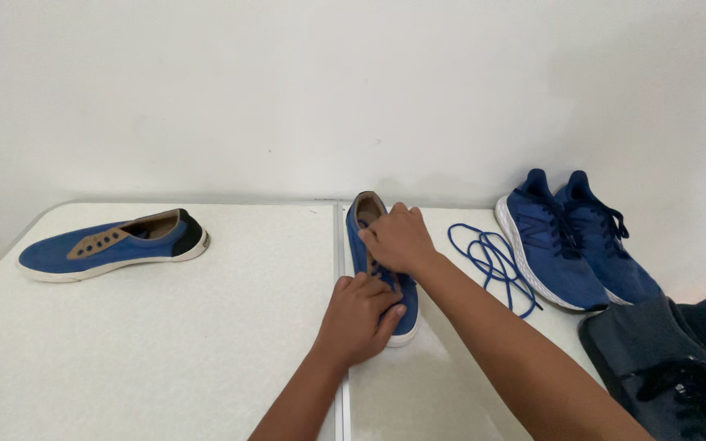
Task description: The person threads blue laces through the eyelets of a blue canvas shoe, pulls them tight, and ties a knot. They then repeat the lacing process on a second blue canvas shoe, threading the laces through the eyelets and tightening them.
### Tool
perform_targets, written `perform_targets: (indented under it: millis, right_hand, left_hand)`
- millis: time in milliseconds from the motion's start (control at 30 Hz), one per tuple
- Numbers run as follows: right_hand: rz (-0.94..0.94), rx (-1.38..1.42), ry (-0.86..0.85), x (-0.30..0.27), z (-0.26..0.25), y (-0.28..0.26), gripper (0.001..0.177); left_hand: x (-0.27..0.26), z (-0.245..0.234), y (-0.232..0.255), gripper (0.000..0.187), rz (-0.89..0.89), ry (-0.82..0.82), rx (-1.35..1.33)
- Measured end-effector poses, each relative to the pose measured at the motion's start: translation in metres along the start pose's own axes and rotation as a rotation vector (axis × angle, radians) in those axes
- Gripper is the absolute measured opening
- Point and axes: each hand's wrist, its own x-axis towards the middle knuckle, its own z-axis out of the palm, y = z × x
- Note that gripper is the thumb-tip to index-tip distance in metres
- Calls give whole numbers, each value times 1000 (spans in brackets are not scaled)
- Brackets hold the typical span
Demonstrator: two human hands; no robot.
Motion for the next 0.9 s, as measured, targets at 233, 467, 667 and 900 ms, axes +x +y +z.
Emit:
perform_targets:
  millis: [233,467,667,900]
  right_hand:
    - [-70,-24,36,8,4,4,44]
    - [-89,115,14,7,9,8,35]
    - [-68,195,192,-5,19,3,36]
    - [-7,78,461,-26,45,-4,75]
  left_hand:
    - [-1,-3,5,19,48,-17,-17]
    - [-1,-6,1,23,-1,34,-29]
    - [-3,-2,-16,29,-164,237,-61]
    - [0,10,-36,49,-439,274,-130]
